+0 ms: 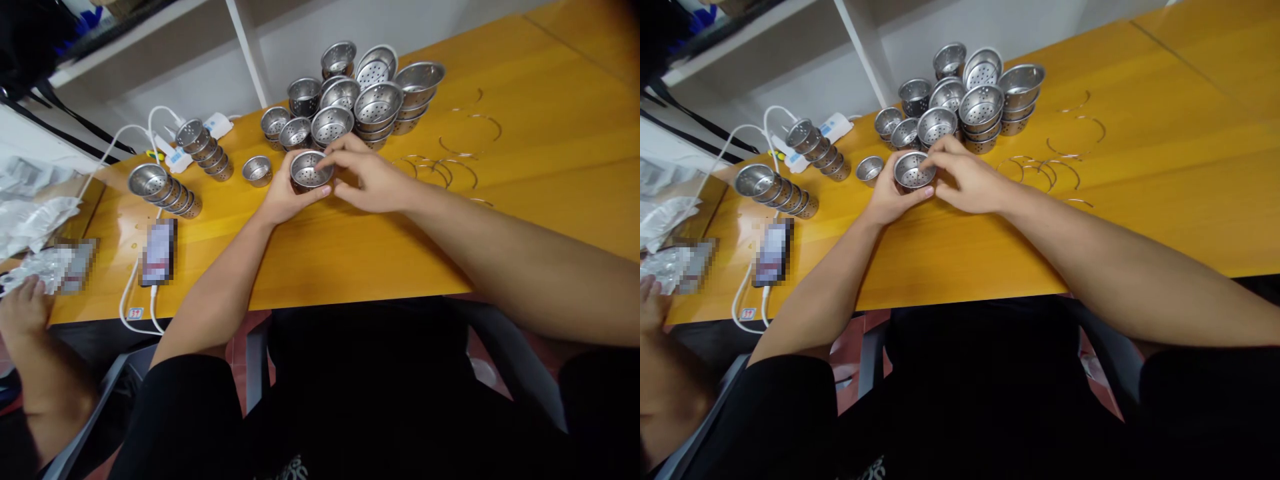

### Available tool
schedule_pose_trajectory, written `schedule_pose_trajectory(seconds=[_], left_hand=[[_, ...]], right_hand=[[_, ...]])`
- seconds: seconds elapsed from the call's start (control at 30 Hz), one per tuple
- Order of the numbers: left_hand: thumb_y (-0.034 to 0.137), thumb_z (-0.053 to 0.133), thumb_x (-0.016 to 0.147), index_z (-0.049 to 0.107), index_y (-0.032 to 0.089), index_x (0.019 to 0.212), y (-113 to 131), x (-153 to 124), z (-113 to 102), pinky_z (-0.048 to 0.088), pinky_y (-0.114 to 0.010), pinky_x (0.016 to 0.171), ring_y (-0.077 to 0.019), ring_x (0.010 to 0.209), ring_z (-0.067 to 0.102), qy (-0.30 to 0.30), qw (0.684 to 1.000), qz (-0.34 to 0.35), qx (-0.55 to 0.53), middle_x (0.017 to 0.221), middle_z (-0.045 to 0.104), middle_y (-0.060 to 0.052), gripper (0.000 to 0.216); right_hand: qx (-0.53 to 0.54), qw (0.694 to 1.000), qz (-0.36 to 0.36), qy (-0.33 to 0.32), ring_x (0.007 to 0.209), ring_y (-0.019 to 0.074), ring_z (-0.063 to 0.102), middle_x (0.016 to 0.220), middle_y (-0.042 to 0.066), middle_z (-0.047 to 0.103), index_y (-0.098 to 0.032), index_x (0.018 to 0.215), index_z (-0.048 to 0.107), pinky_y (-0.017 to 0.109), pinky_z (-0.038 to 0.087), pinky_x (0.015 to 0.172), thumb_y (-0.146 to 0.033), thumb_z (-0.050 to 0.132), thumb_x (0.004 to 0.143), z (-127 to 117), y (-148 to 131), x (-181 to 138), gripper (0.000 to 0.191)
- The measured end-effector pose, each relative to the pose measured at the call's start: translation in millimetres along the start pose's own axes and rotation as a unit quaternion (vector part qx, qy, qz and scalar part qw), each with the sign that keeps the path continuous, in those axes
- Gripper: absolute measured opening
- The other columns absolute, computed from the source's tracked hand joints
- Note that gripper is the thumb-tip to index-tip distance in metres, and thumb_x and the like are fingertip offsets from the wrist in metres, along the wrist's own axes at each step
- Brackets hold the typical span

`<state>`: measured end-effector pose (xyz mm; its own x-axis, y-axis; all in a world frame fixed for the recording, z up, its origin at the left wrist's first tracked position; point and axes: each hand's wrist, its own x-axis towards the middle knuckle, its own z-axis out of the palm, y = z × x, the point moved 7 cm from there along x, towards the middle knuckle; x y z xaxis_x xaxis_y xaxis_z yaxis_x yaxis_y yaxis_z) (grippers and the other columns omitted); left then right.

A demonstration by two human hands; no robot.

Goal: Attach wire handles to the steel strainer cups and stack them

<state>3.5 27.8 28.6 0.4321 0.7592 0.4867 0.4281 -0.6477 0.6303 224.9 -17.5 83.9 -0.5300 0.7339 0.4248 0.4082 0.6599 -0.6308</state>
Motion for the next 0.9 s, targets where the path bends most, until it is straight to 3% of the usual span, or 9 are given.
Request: schedule_pose_trajectory(seconds=[0.1,0.2,0.3,0.53,0.7,0.9], left_hand=[[0.081,0.111,0.096,0.065,0.035,0.168,-1.6,0.0,-11.6,0.065,-0.063,0.147,-0.0409,0.167,0.078,0.026,0.999,-0.015,0.028,0.169,0.075,-0.014,0.096],[0.077,0.117,0.091,0.062,0.034,0.171,-14.3,0.9,-16.2,0.065,-0.063,0.146,-0.0431,0.168,0.078,0.027,0.998,-0.052,0.028,0.172,0.075,-0.018,0.106],[0.069,0.12,0.09,0.057,0.031,0.17,-25.9,0.9,-15.5,0.069,-0.062,0.141,-0.0423,0.163,0.082,0.018,0.996,-0.09,0.009,0.172,0.077,-0.02,0.108],[0.034,0.119,0.091,0.058,0.028,0.161,-32.4,1.7,-16.8,0.068,-0.065,0.143,-0.0384,0.156,0.086,0.029,0.993,-0.111,0.01,0.165,0.082,-0.019,0.093],[0.034,0.117,0.094,0.058,0.029,0.167,-42.4,0.8,-17.4,0.063,-0.067,0.149,-0.0398,0.165,0.081,0.047,0.993,-0.105,0.041,0.172,0.077,-0.019,0.094],[0.03,0.121,0.088,0.063,0.027,0.162,-52.5,0.5,-19.8,0.058,-0.069,0.152,-0.0421,0.167,0.077,0.06,0.991,-0.108,0.052,0.169,0.075,-0.018,0.094]], right_hand=[[0.002,0.999,0.031,0.01,0.143,0.048,0.084,0.155,0.013,0.088,-0.038,0.163,0.087,0.072,0.071,0.131,-0.051,0.083,0.114,-10.9,6.8,-1.7,0.051],[-0.005,0.999,0.031,-0.014,0.131,0.0465,0.088,0.139,0.012,0.094,-0.034,0.148,0.093,0.071,0.072,0.127,-0.053,0.083,0.111,-10.5,18.9,-1.5,0.042],[-0.006,0.999,0.016,-0.05,0.138,0.0497,0.088,0.15,0.012,0.095,-0.035,0.146,0.095,0.077,0.068,0.133,-0.052,0.087,0.107,-1.9,26.6,-0.5,0.044],[-0.01,0.997,0.004,-0.082,0.167,0.0497,0.079,0.183,0.015,0.082,-0.029,0.176,0.082,0.079,0.06,0.148,-0.043,0.081,0.11,15.2,30.5,0.3,0.067],[-0.004,0.997,0.023,-0.067,0.17,0.0515,0.077,0.189,0.018,0.076,-0.027,0.187,0.072,0.08,0.059,0.149,-0.043,0.087,0.11,16.5,36.9,-0.2,0.08],[-0.033,0.997,0.021,-0.061,0.174,0.0488,0.075,0.192,0.018,0.074,-0.026,0.188,0.07,0.075,0.059,0.15,-0.046,0.082,0.115,13.9,39.3,-0.1,0.077]])
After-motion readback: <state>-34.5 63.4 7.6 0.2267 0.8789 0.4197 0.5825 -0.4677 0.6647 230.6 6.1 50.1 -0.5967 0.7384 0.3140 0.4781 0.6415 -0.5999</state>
